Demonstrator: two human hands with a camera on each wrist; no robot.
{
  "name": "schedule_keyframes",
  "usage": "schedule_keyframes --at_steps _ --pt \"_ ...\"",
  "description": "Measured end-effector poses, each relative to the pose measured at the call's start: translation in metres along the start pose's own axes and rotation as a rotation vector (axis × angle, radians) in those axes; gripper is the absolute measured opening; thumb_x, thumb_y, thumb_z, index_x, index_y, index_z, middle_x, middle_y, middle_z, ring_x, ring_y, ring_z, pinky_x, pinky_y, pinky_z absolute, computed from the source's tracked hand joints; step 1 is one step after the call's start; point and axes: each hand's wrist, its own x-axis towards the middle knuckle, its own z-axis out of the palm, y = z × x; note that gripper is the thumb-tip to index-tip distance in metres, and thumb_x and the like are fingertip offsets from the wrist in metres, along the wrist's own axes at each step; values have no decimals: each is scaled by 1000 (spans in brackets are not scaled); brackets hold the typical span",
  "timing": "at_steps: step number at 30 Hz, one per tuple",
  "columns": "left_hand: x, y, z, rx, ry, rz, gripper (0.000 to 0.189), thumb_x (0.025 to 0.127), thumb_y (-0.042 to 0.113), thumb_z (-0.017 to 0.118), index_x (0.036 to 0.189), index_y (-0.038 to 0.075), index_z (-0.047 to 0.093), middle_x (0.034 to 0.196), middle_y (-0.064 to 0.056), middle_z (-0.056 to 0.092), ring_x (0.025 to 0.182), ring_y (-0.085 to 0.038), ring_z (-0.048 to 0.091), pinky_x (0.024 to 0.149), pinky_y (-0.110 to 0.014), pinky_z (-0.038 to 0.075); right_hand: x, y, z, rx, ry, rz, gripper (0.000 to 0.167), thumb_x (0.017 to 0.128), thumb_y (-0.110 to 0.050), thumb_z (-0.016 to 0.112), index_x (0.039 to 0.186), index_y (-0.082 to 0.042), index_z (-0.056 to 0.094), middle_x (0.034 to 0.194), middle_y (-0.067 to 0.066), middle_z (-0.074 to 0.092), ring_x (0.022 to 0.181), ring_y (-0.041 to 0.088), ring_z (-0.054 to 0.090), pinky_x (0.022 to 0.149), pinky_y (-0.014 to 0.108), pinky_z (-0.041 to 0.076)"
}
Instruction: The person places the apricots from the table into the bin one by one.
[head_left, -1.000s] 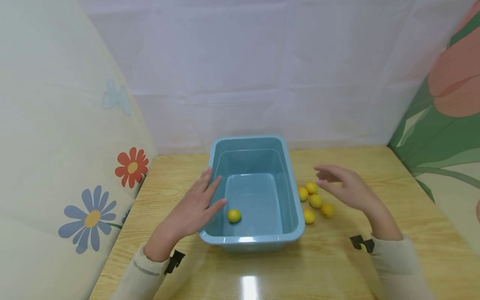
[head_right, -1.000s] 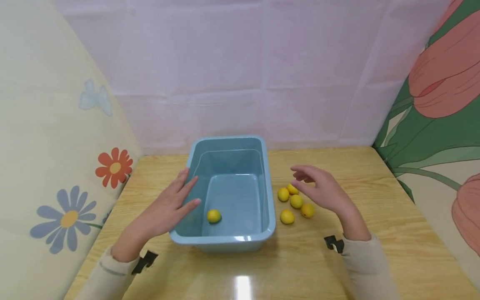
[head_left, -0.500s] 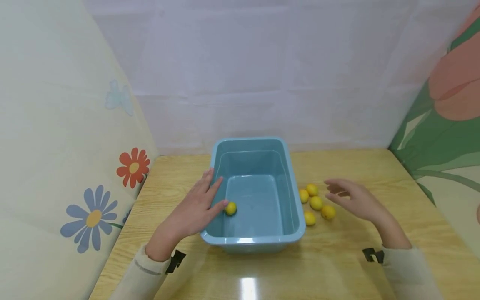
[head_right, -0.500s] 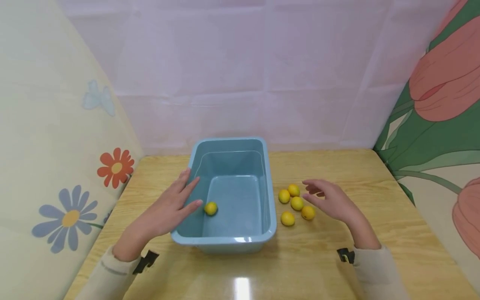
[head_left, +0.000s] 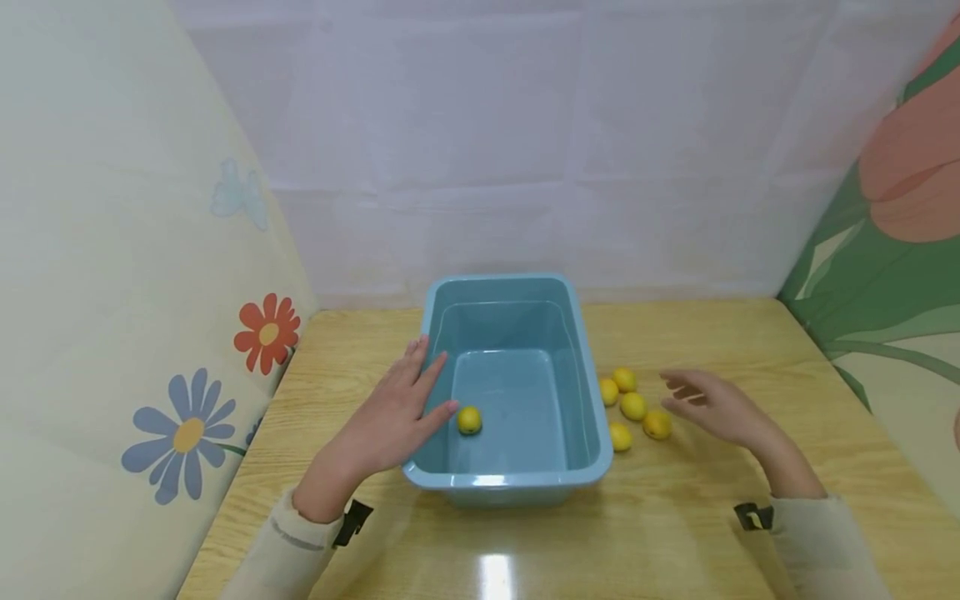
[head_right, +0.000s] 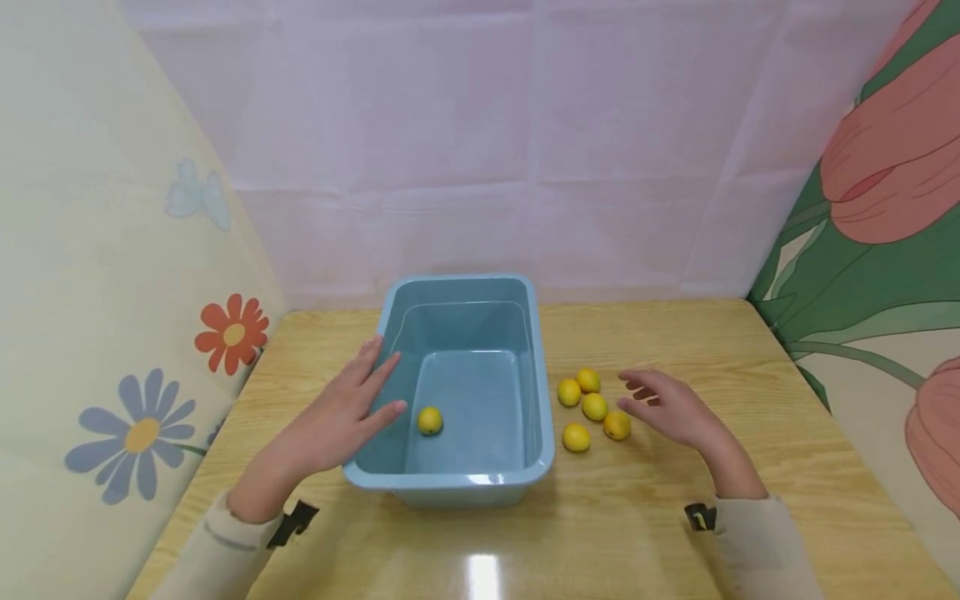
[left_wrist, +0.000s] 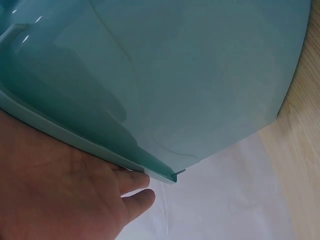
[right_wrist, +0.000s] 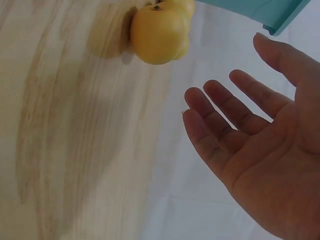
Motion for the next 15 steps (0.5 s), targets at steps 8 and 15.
schedule_keyframes --at_steps 8,15 --pt "0 1 -1 5 -7 -13 75 104 47 49 161 6 23 169 -18 4 156 -36 2 122 -59 16 -1 12 4 5 -23 10 51 102 -26 62 141 6 52 134 32 58 113 43 63 93 57 53" --pt "1 1 0 9 -8 -14 76 104 50 48 161 7 23 170 -17 4 157 -34 1 122 -59 17 -3 18 7 -4 -54 18 49 101 -26 64 138 4 56 128 30 62 113 44 62 93 58 53"
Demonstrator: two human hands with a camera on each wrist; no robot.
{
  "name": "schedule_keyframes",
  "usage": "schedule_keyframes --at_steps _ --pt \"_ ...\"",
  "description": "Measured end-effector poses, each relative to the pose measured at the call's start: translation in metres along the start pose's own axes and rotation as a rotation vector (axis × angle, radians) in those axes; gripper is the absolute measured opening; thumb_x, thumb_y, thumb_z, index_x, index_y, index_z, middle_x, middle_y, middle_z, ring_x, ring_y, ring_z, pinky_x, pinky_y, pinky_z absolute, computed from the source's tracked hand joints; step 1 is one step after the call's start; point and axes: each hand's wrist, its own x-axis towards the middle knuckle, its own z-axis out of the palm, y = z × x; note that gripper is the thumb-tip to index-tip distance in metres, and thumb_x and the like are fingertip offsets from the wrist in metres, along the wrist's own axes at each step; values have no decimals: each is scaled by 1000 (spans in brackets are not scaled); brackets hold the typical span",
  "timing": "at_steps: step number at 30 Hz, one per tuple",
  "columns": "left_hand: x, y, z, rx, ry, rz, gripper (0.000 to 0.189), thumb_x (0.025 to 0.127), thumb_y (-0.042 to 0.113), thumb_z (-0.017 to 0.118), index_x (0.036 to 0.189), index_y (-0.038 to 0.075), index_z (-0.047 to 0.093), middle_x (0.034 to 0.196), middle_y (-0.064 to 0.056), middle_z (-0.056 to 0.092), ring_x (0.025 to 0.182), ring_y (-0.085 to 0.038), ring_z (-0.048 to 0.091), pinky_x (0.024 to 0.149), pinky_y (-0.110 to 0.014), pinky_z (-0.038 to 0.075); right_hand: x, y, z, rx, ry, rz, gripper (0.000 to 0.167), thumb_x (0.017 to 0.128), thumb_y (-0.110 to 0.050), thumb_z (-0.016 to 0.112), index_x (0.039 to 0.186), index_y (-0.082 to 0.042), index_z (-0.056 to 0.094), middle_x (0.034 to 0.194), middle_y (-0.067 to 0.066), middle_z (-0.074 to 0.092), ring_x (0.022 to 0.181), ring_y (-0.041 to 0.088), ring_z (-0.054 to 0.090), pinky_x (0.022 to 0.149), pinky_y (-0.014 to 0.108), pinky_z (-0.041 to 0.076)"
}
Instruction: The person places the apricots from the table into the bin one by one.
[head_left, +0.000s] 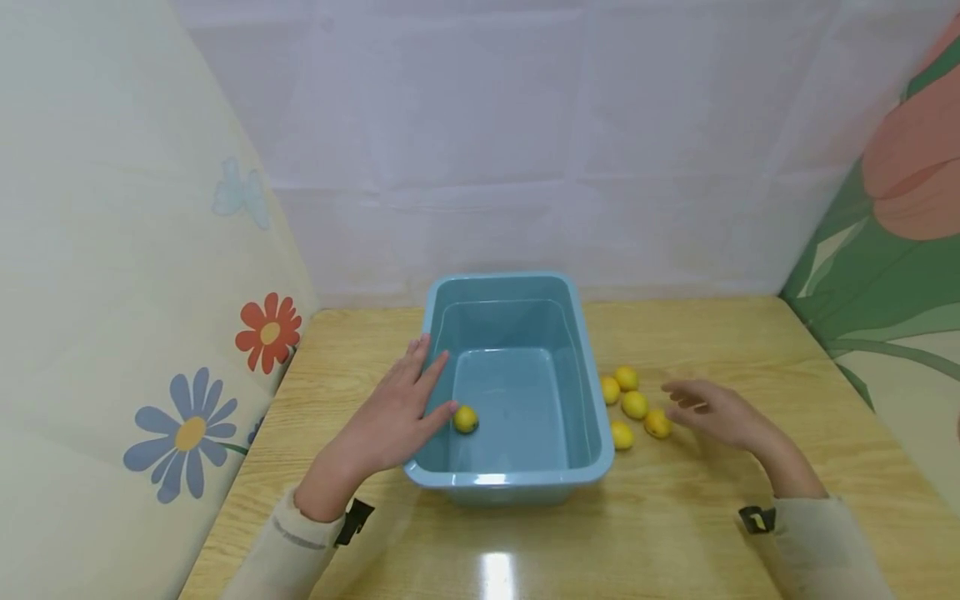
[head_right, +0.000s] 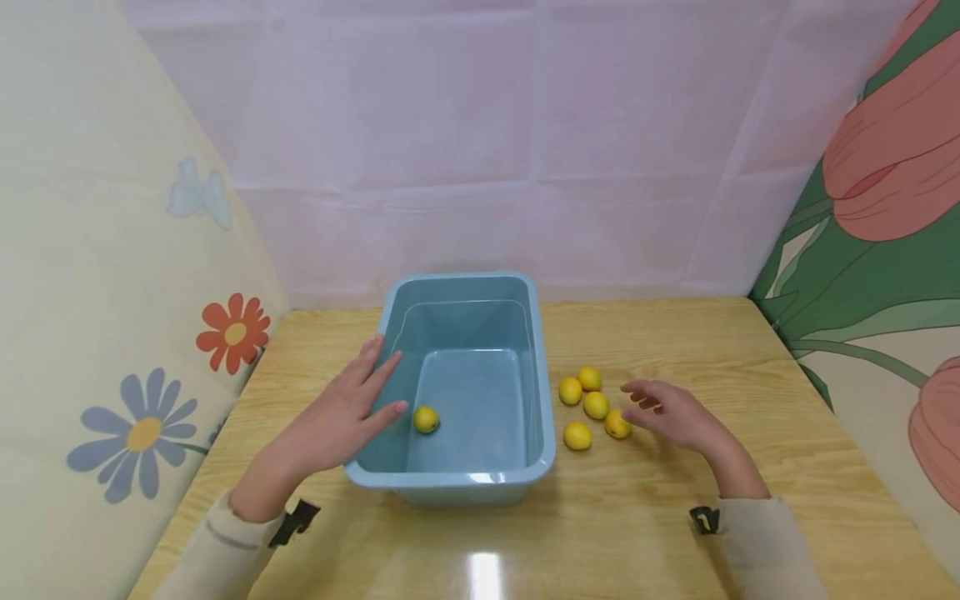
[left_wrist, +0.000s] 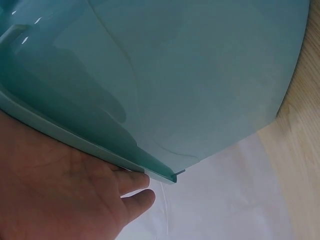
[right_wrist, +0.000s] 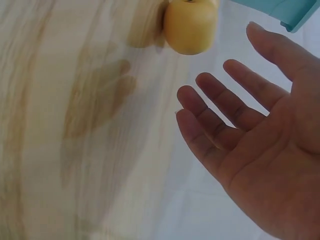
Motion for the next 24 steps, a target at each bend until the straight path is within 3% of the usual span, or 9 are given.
schedule_keyframes --at_steps 15,24 --pt "0 0 0 4 -7 1 77 104 54 45 161 7 22 170 -17 3 156 -35 1 122 -59 16 2 8 8 -68 -86 6 51 95 -30 71 134 2 61 128 25 64 114 42 63 94 59 51" --pt "0 1 -1 3 -7 -8 77 104 52 47 161 7 23 170 -17 3 157 -35 1 121 -60 17 4 5 12 -94 -106 55 56 91 -34 75 133 1 62 133 28 61 123 49 55 101 65 43"
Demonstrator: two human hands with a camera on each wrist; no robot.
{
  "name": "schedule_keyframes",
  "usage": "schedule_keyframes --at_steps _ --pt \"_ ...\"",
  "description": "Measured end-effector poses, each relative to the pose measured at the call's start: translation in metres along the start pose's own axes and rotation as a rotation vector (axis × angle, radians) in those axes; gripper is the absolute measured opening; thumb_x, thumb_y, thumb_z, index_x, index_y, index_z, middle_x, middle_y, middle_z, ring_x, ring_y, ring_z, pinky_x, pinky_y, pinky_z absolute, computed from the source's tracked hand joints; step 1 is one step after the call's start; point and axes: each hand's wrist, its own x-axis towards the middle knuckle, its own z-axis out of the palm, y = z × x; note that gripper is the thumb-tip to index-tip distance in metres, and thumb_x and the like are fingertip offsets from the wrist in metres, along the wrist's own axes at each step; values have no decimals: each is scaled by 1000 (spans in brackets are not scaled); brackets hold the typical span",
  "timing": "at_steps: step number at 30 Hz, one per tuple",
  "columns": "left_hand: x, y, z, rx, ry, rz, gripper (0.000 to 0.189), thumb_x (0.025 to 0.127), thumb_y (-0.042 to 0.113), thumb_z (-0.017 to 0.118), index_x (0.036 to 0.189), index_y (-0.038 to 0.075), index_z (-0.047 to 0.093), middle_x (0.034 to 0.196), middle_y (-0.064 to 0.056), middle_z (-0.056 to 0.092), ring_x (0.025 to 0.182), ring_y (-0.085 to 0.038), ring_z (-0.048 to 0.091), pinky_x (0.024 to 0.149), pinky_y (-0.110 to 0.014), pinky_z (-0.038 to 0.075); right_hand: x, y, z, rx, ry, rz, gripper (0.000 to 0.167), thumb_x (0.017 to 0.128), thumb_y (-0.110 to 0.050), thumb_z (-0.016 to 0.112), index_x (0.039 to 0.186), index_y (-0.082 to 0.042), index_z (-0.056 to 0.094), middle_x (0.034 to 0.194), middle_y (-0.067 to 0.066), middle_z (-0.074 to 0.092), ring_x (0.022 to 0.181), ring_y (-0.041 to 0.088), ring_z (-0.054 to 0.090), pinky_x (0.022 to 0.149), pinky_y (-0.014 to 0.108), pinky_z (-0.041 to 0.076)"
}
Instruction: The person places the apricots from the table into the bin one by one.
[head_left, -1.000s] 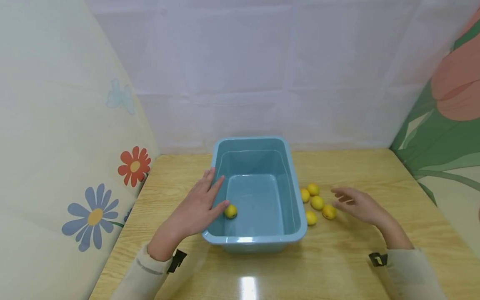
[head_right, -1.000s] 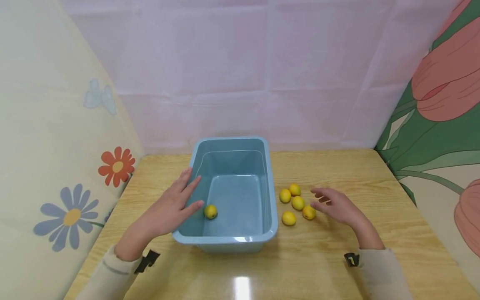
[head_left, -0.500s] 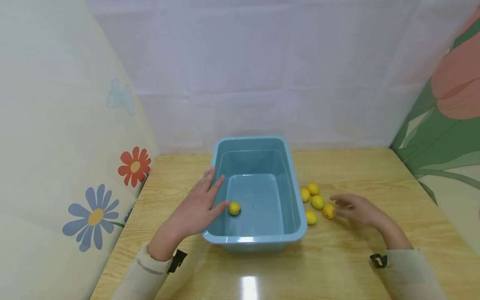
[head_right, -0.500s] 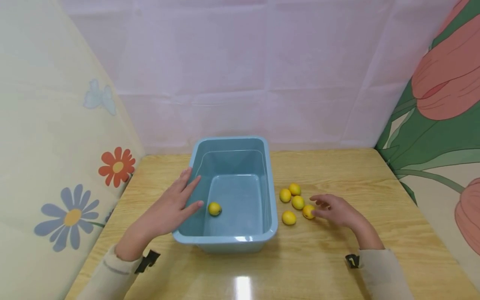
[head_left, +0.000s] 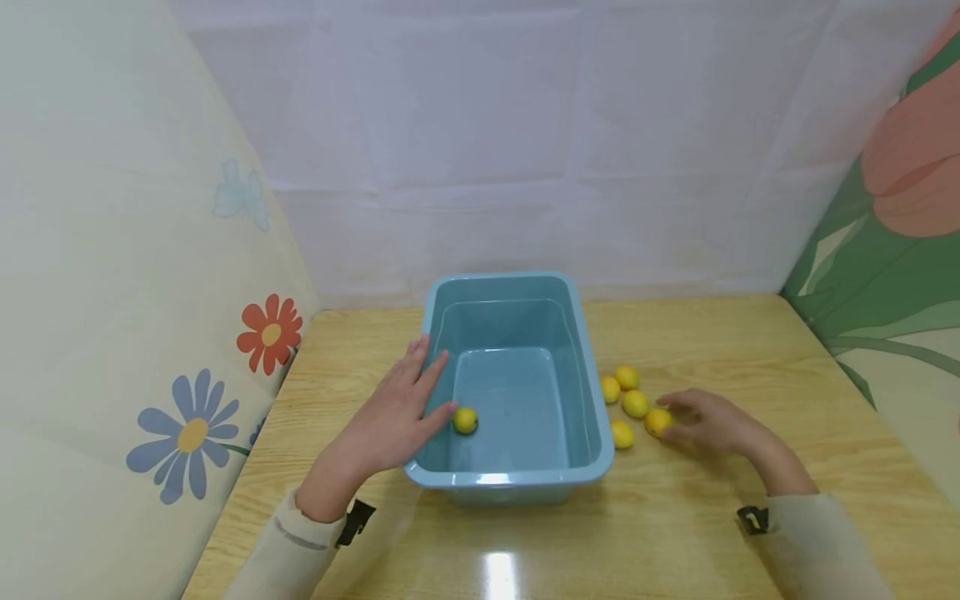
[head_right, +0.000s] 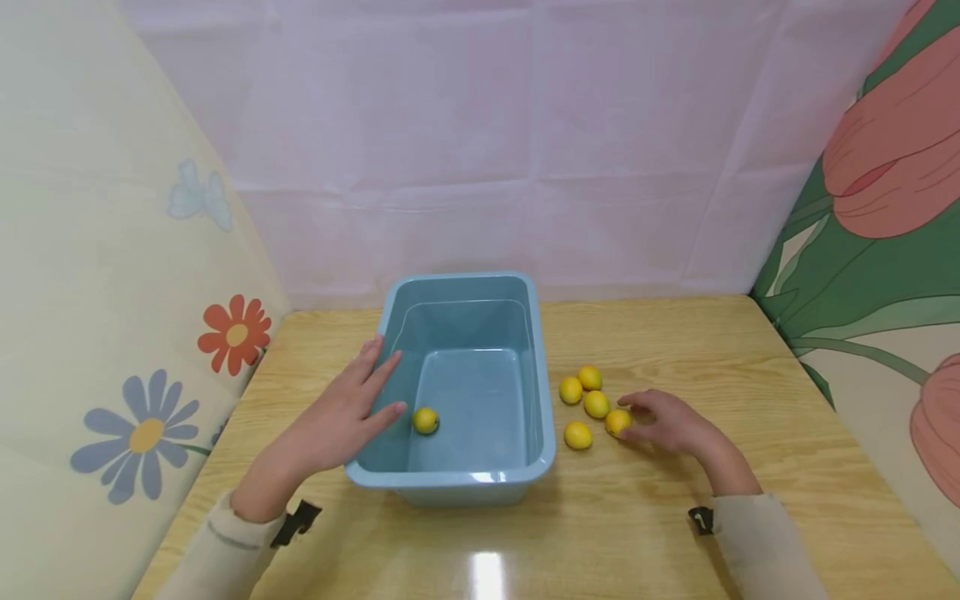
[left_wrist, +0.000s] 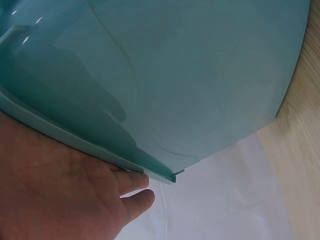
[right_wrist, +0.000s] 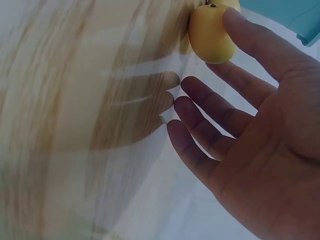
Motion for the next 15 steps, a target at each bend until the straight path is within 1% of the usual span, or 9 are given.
schedule_keyframes --at_steps 3,6,15 --pt "0 0 0 -3 6 3 76 104 50 49 161 7 23 170 -17 3 156 -35 2 121 -60 18 1 -1 1 -10 -5 11 53 91 -34 76 130 0 64 132 27 61 124 50 53 102 66 42" --pt "0 0 0 -2 7 6 76 104 50 48 161 6 23 170 -17 3 156 -35 2 121 -59 18 2 -1 2 -17 -12 19 51 91 -34 76 128 -1 66 130 26 62 123 49 54 101 66 42" --pt "0 0 0 -4 2 4 77 104 53 45 161 7 22 170 -17 1 156 -36 1 122 -58 17 1 -7 0 -32 7 27 53 93 -36 73 129 1 64 130 28 62 121 50 56 99 65 44"
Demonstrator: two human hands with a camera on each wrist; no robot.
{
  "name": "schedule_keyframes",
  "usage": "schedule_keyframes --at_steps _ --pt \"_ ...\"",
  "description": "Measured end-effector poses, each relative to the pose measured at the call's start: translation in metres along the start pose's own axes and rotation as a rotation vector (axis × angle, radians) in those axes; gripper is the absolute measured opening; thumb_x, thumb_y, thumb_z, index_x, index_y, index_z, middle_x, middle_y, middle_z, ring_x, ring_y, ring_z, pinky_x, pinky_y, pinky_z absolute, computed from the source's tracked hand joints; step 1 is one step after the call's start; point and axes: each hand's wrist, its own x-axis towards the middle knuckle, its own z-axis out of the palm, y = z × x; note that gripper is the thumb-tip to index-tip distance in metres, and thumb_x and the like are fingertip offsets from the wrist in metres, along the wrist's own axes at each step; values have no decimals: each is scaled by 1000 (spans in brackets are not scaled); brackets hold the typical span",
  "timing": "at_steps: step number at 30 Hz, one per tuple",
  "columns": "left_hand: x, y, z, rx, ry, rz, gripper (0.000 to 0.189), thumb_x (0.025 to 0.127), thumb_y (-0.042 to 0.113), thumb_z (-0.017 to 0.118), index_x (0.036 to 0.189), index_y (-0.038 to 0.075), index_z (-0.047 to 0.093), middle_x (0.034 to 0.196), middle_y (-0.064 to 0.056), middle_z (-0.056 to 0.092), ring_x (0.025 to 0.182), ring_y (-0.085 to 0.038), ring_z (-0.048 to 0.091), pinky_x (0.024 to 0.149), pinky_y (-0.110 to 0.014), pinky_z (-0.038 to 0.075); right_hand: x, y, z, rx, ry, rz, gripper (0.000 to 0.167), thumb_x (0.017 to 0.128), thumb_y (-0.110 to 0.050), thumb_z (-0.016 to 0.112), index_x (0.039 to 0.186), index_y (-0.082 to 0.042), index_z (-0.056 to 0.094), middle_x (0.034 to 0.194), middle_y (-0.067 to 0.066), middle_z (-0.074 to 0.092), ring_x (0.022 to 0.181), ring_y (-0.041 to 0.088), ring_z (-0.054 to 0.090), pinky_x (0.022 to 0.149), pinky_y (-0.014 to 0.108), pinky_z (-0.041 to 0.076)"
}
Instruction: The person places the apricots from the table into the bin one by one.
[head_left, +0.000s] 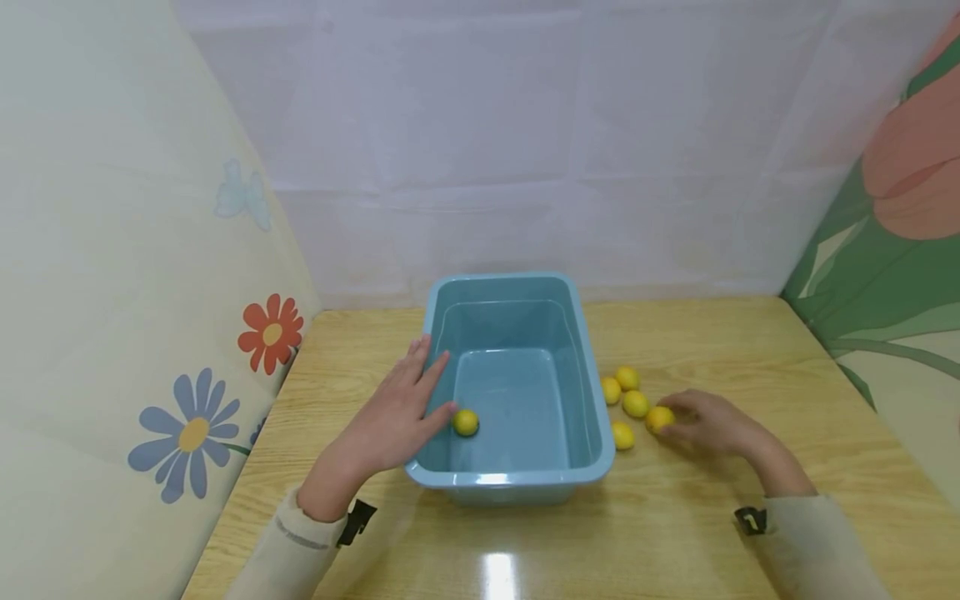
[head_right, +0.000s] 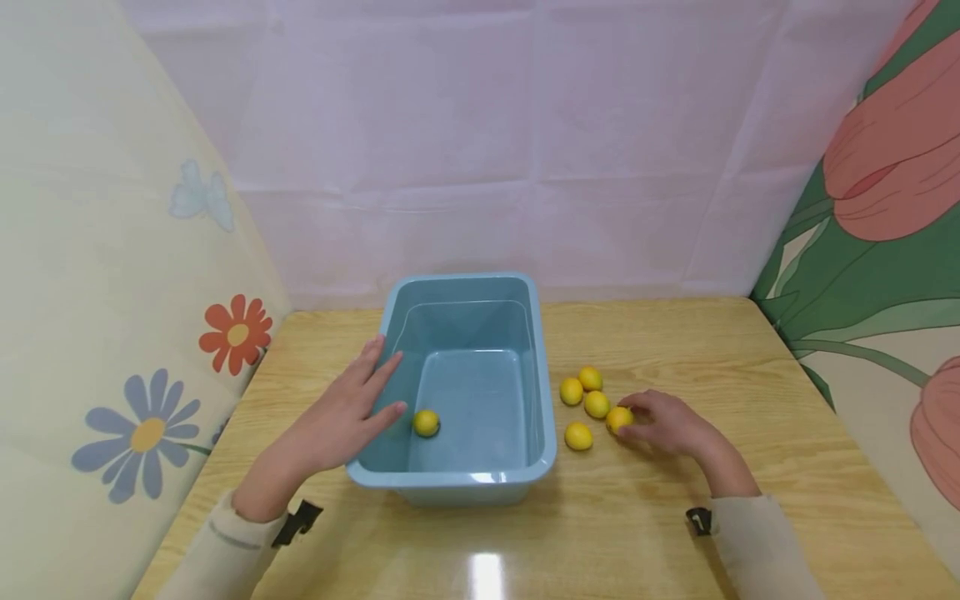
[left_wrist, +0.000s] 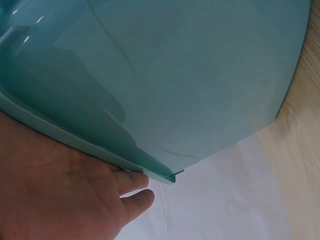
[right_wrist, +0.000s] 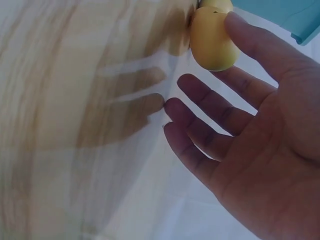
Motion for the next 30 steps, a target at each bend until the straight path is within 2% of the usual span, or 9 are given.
schedule_keyframes --at_steps 12,18,30 --pt "0 -1 1 -5 1 4 77 104 52 45 161 7 22 170 -16 1 157 -35 0 122 -58 16 -6 -7 -13 12 67 -10 50 97 -41 67 132 -4 63 118 19 69 108 36 64 88 57 52" --pt "0 -1 1 -16 6 0 76 104 52 45 161 7 23 170 -16 2 157 -33 -1 123 -57 15 -9 -13 -19 5 99 -29 49 99 -38 65 134 -3 61 113 16 69 107 39 64 88 60 52" --pt "1 -1 1 -11 3 5 77 104 54 44 161 7 23 170 -16 2 157 -34 -1 122 -58 16 -15 -32 -32 27 145 -61 52 101 -38 63 138 -2 58 121 19 69 113 43 63 92 67 48"
